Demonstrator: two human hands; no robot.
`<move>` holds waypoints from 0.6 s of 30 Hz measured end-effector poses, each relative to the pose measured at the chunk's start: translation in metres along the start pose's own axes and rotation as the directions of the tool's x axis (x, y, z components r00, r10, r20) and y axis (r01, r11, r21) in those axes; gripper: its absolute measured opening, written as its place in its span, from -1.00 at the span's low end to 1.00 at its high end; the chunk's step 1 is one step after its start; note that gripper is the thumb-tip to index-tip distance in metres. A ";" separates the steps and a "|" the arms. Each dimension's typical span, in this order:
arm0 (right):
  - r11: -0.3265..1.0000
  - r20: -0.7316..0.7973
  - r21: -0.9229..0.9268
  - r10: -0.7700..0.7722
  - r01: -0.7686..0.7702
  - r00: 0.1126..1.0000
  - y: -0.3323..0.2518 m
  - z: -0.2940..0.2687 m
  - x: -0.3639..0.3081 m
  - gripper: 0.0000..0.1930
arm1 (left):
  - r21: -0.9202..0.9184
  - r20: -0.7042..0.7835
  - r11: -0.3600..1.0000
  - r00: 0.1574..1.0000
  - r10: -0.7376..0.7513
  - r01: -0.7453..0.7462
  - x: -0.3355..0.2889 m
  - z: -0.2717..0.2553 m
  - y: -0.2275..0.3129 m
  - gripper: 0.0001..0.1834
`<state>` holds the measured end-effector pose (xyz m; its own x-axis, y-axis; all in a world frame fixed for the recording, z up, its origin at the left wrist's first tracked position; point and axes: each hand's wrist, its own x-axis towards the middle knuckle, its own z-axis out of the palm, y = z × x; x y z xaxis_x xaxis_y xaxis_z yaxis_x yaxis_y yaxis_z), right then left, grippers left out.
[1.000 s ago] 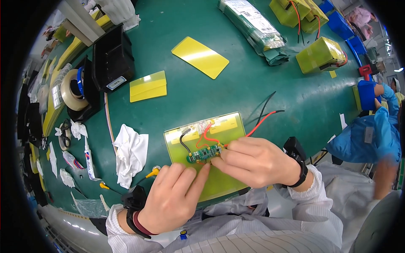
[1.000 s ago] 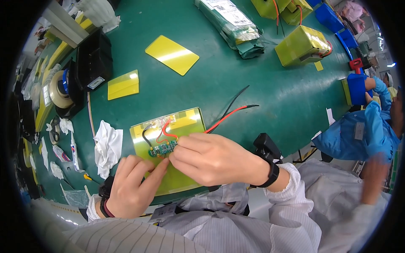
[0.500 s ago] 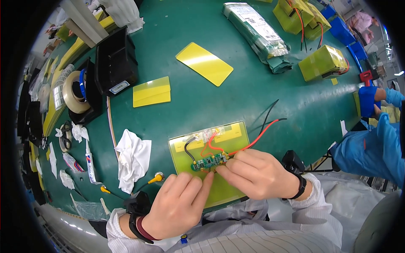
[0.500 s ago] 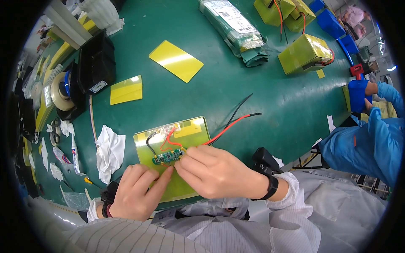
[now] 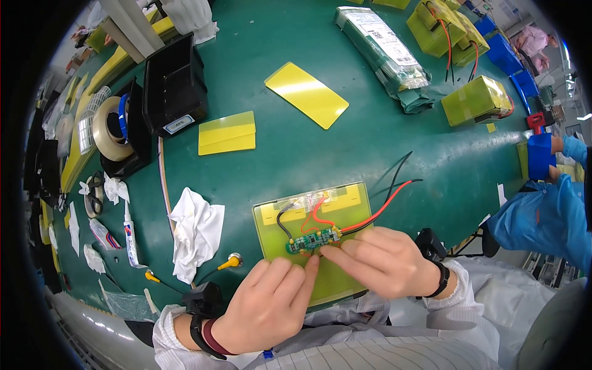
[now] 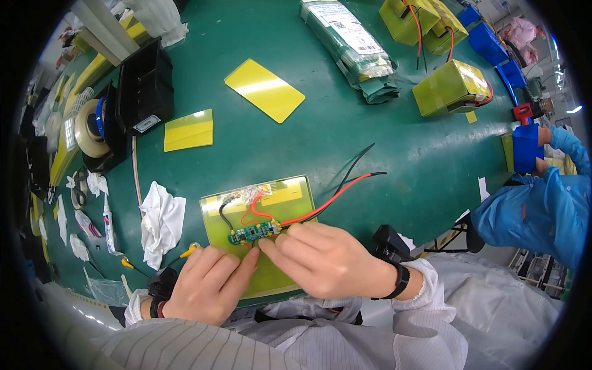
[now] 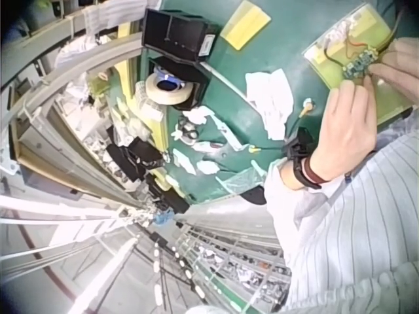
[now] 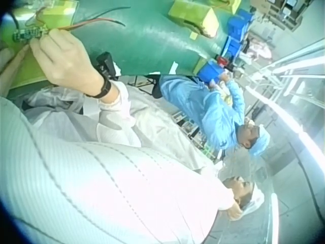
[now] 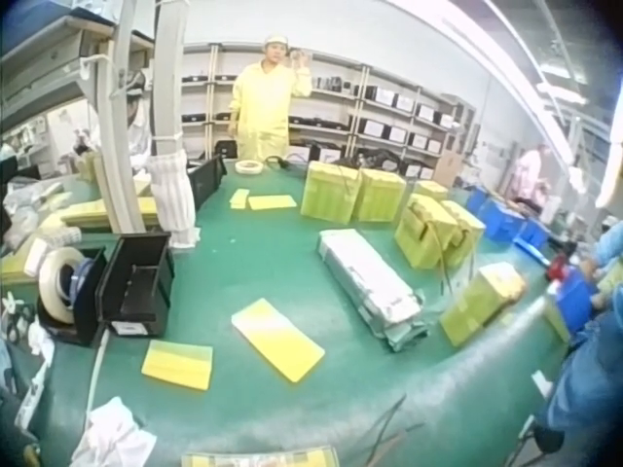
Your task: Apply adhesive or sealant and attach a circuit board to a large battery pack component.
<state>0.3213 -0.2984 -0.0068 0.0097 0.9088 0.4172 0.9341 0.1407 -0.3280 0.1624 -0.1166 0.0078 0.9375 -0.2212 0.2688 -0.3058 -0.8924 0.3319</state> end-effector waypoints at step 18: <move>0.990 -0.093 0.115 0.093 -0.082 0.991 0.000 0.013 -0.003 -0.60 | -0.061 -0.089 0.994 0.991 -0.097 0.092 -0.002 -0.002 -0.002 -0.56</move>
<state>0.3165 -0.2959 -0.0195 0.1294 0.8773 0.4622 0.8829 0.1103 -0.4565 0.1602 -0.1138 0.0083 0.9440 -0.0978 0.3152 -0.2283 -0.8832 0.4096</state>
